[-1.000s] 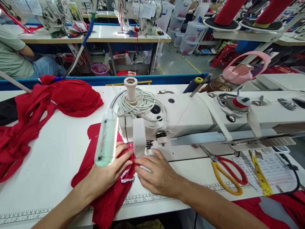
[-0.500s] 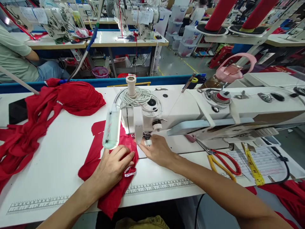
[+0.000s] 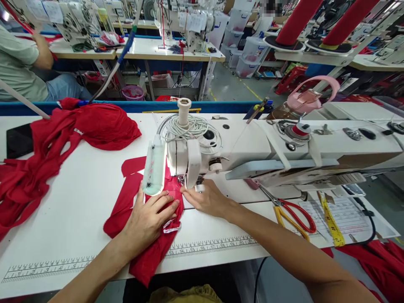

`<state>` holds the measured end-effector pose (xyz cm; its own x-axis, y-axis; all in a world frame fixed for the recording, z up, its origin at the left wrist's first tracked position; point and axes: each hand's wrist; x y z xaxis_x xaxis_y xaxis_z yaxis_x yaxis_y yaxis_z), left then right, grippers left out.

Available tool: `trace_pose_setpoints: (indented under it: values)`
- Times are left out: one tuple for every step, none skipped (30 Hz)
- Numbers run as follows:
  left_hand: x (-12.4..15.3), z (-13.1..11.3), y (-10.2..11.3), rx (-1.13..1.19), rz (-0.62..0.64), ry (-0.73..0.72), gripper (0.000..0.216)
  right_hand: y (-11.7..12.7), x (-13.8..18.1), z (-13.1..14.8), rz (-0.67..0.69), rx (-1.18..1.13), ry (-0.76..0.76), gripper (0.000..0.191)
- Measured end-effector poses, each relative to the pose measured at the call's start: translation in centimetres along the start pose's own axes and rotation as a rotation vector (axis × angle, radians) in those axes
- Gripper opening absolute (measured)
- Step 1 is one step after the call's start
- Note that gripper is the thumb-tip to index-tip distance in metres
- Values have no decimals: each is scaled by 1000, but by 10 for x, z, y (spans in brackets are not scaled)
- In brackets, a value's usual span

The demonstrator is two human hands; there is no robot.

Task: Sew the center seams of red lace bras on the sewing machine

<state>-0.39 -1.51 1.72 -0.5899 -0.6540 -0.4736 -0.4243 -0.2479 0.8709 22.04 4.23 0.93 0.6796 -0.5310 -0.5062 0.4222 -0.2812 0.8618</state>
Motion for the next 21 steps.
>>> trace_pose_setpoints:
  values:
    - [1, 0, -1, 7, -8, 6, 27, -3, 4, -1, -20, 4, -29, 29]
    - [2, 0, -2, 15, -14, 14, 27, -5, 8, -1, -31, 15, -62, 28]
    - [3, 0, -3, 23, -19, 23, 28, -5, 12, -2, -33, 26, -93, 27]
    - [4, 0, -3, 31, -18, 33, 28, -5, 16, -2, -31, 36, -118, 25]
    - [5, 1, -4, 38, -14, 40, 28, -3, 19, -2, -31, 46, -140, 23]
    - [6, 1, -5, 42, -8, 44, 28, -1, 21, -2, -28, 53, -154, 21]
    - [7, 1, -6, 44, -3, 45, 28, 2, 22, -2, -25, 59, -161, 21]
    - [8, 1, -6, 44, -1, 45, 27, 4, 22, -2, -19, 62, -160, 21]
    - [9, 1, -7, 41, 1, 43, 26, 7, 22, -1, -8, 62, -148, 22]
    - [9, 1, -8, 39, 1, 44, 26, 8, 20, 0, 4, 61, -128, 23]
    - [9, 1, -8, 39, 1, 44, 26, 9, 17, 2, 13, 61, -107, 23]
    - [10, 1, -9, 41, 2, 44, 26, 10, 13, 3, 18, 62, -87, 22]
    - [9, 0, -9, 43, 2, 45, 26, 10, 8, 5, 25, 64, -69, 20]
    - [9, 0, -9, 43, -1, 43, 25, 10, 3, 6, 35, 64, -52, 20]
    - [9, 0, -10, 39, -2, 39, 23, 10, -2, 8, 47, 65, -40, 21]
    - [8, 0, -10, 30, -2, 34, 22, 10, -7, 9, 62, 66, -32, 23]
    - [8, 0, -10, 14, 3, 28, 22, 11, -11, 9, 80, 68, -26, 25]
    - [8, 0, -9, -6, 10, 22, 23, 11, -14, 9, 92, 69, -20, 27]
    - [8, 0, -9, -26, 17, 13, 26, 11, -16, 9, 96, 69, -17, 28]
    - [8, 0, -9, -46, 22, 7, 30, 11, -16, 7, 93, 69, -16, 27]
    - [8, 0, -9, -62, 23, 4, 33, 11, -15, 5, 87, 68, -14, 26]
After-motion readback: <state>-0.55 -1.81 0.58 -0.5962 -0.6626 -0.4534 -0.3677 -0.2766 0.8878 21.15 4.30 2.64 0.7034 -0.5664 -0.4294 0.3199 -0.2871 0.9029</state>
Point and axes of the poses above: each hand's wrist, its own x-axis away from the middle knuckle, its own y-axis out of the back of the hand, z = x × y, and after that the axes turned 6 degrees about -z, right-handed
